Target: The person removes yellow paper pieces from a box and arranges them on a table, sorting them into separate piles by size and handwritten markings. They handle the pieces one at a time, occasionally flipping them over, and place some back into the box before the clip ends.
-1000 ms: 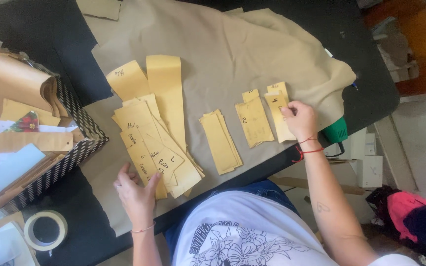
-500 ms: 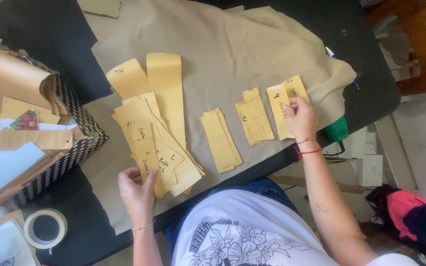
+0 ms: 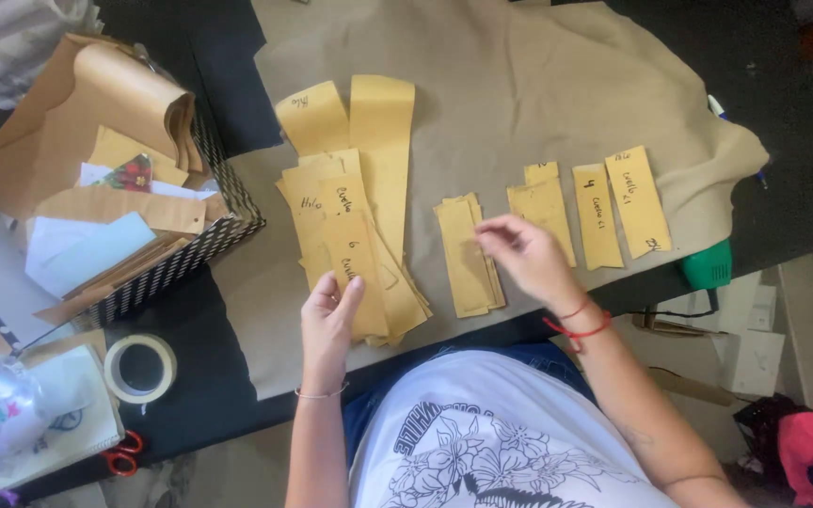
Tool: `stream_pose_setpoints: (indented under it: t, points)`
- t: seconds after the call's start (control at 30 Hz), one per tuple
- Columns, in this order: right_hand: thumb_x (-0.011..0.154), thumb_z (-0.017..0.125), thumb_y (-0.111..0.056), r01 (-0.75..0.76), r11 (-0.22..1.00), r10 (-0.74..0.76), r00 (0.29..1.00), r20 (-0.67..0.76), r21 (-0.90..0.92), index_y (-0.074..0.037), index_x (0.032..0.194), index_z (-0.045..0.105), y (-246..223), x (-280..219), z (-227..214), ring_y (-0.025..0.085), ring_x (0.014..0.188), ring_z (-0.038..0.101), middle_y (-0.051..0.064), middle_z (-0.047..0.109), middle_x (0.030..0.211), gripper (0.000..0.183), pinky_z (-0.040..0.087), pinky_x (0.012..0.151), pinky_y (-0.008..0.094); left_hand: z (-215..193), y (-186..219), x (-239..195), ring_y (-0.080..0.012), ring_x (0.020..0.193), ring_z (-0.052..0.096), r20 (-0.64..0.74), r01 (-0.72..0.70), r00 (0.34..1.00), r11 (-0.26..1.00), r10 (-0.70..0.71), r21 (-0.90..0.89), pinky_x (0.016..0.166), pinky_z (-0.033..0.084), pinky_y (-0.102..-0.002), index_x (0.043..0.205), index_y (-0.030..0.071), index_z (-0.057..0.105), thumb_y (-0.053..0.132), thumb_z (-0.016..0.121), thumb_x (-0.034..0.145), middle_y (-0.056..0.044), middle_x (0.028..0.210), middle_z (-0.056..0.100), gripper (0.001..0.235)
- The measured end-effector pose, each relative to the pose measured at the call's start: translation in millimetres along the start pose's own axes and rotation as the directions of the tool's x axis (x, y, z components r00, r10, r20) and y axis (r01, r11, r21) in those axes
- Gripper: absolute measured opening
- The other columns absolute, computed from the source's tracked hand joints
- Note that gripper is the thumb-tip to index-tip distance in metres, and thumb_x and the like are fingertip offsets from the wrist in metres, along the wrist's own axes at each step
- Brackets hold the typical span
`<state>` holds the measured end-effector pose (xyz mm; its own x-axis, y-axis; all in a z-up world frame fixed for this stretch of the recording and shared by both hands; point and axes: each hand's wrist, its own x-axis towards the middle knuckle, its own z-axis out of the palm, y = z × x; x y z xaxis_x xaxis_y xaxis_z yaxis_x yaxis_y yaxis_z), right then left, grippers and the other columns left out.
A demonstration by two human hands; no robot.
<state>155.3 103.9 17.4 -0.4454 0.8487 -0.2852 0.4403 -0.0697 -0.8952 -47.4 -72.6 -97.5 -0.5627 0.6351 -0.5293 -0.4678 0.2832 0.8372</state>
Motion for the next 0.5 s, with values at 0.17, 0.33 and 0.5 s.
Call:
stream_pose_setpoints:
  t: [0.17,0.33,0.5]
  points:
    - [0.074,0.066,-0.025,0.044,0.996,-0.058,0.982,0.182,0.084,-0.01,0.092,0.064,-12,-9,48,0.014,0.071,0.058,0.006,0.063,0.077,0.024,0.047,0.064,0.025,72,82,-44,-0.0141,0.063,0.06,0.054,-0.033,0.998,0.999,0.033,0.004,0.055,0.053,-0.028,0.095,0.002,0.057,0.004,0.073,0.064,-0.012,0.077,0.064,0.035]
    - [0.071,0.071,-0.019,0.011,0.995,-0.022,0.994,0.108,0.101,-0.011,0.082,0.063,7,-7,46,0.004,0.06,0.055,-0.001,0.063,0.067,0.016,0.047,0.056,0.018,82,72,-48,-0.0152,0.062,0.062,0.146,-0.004,0.989,0.998,-0.005,0.064,0.053,0.054,-0.03,0.092,0.004,0.062,0.003,0.075,0.062,-0.013,0.077,0.067,0.033]
    - [0.079,0.061,-0.01,-0.034,0.99,0.036,0.999,-0.009,0.14,-0.004,0.09,0.057,39,9,10,0.008,0.057,0.055,0.004,0.06,0.071,0.013,0.048,0.051,0.021,80,68,-49,-0.0186,0.085,0.06,0.214,0.113,0.97,0.993,-0.115,0.02,0.072,0.051,-0.035,0.109,0.002,0.051,0.012,0.051,0.084,-0.015,0.101,0.062,0.028]
